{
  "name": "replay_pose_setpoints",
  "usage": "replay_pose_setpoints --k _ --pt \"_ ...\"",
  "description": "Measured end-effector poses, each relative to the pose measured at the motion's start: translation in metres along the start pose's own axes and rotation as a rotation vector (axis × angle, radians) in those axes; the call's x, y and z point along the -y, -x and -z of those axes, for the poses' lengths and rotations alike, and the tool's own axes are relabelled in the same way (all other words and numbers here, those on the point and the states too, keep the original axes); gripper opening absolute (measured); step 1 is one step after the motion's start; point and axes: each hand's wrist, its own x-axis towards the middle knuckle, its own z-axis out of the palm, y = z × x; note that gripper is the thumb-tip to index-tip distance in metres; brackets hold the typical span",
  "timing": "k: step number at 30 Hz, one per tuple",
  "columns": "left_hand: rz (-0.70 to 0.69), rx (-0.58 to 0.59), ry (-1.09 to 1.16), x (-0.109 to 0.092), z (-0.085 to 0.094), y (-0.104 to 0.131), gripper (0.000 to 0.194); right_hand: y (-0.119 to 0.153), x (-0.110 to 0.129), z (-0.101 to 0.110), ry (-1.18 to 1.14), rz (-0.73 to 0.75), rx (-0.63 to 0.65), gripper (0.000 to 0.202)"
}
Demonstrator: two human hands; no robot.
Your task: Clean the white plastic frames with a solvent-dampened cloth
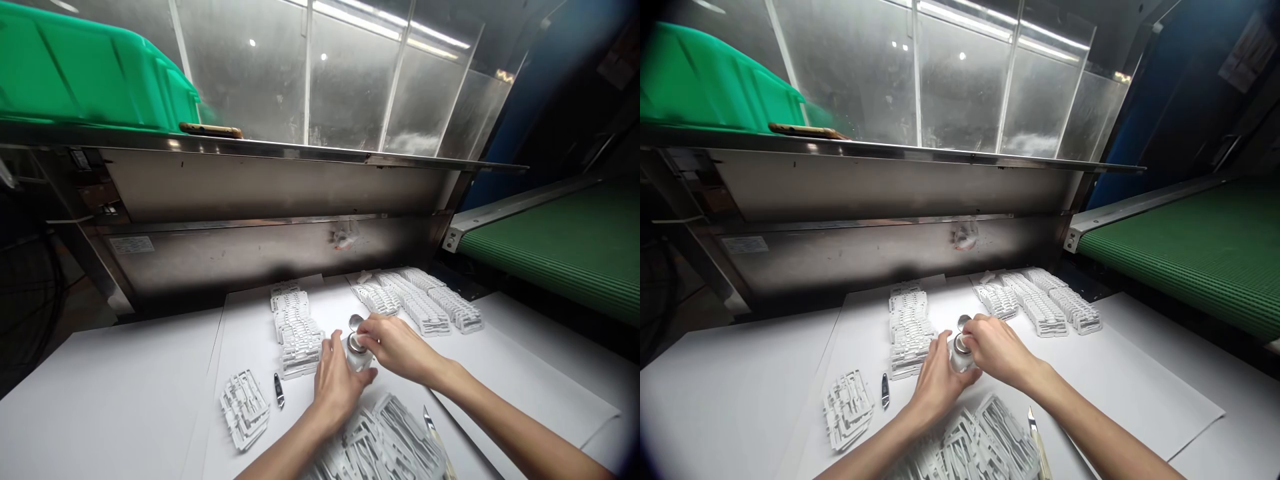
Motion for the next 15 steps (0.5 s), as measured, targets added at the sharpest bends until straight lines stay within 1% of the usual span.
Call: replay_pose_setpoints --k 1,4,5,11,15 --pt "-0.031 -0.018 -0.007 -0.004 0.003 0.0 0.06 0.001 0.0 0.0 -0.01 -0.003 -0.002 0.014" --pt "-0.103 -0.056 -0.072 -0.013 0.01 -0.004 0.032 0.001 0.002 0.0 -0.025 -0.011 -0.013 0.015" --pt "-0.113 -0.061 -0.092 -0.014 0.012 -0.006 0.027 0.001 0.003 0.001 -0.026 -0.014 -0.015 0.015" --pt "-0.148 -0.094 -0.108 -0.013 0.018 -0.009 0.024 0.001 0.007 0.007 -0.011 -0.002 -0.023 0.014" --pt "-0.131 -0.092 -0.115 -0.01 0.017 -0.009 0.025 -0.002 0.01 0.001 0.029 -0.011 0.006 0.016"
